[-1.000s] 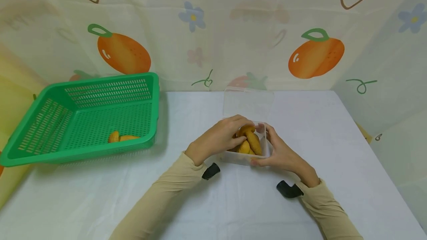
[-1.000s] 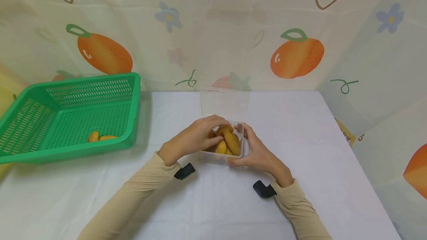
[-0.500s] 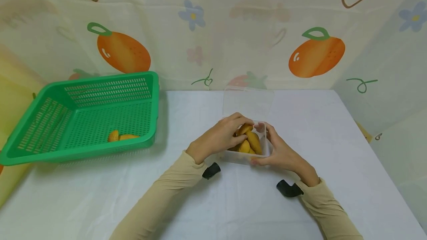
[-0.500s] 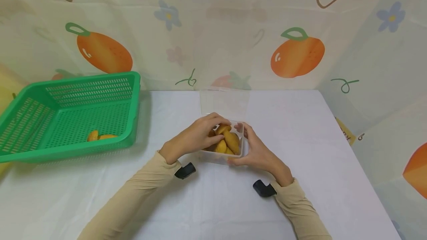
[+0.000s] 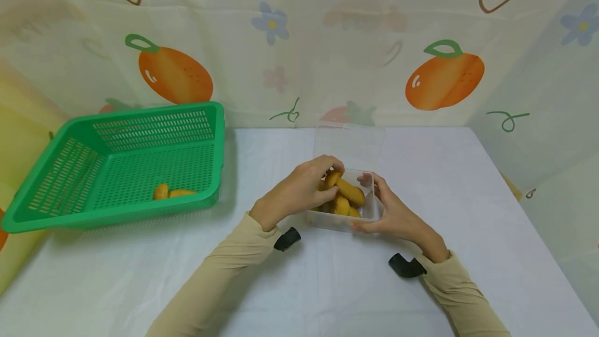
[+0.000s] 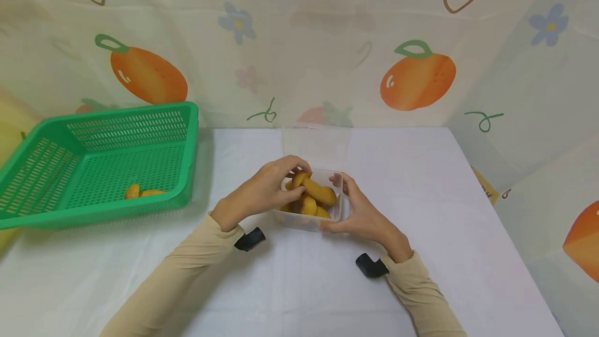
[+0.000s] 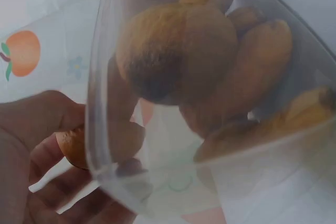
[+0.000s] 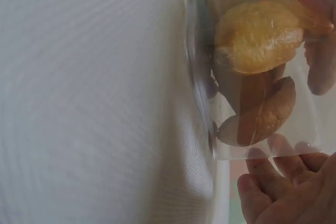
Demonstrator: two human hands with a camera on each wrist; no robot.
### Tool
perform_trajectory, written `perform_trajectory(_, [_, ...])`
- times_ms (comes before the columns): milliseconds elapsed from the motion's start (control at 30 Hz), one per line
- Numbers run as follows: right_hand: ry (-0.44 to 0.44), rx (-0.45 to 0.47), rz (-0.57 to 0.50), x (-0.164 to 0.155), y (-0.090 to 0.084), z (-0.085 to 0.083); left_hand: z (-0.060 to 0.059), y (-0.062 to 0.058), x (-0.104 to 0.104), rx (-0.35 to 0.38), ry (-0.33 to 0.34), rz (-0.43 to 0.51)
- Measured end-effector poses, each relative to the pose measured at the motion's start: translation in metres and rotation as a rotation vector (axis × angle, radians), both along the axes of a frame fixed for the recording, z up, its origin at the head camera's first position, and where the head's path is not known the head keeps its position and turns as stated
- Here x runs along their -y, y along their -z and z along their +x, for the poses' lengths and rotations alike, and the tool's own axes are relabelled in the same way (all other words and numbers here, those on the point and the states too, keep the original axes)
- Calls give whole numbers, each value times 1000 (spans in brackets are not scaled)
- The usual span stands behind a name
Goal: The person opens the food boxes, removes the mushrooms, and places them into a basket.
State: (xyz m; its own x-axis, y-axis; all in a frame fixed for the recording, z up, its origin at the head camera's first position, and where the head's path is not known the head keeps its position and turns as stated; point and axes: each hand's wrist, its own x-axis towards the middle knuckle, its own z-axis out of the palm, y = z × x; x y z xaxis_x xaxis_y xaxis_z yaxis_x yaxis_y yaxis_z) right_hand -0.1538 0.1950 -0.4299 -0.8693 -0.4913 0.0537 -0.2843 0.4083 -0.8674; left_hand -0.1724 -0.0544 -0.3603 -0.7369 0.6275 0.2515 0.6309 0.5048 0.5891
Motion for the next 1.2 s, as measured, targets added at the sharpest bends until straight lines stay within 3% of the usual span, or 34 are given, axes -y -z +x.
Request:
perform_trajectory(700, [-19, -6, 9, 1, 0, 1, 4, -4, 4, 98, 103, -150])
perform_trajectory(967, [-15, -17, 4, 0, 0, 0, 5, -8, 12, 68, 77, -30])
perform_trajectory(1200, [9, 39, 32, 0, -1, 0, 4, -13, 25, 6, 74, 71])
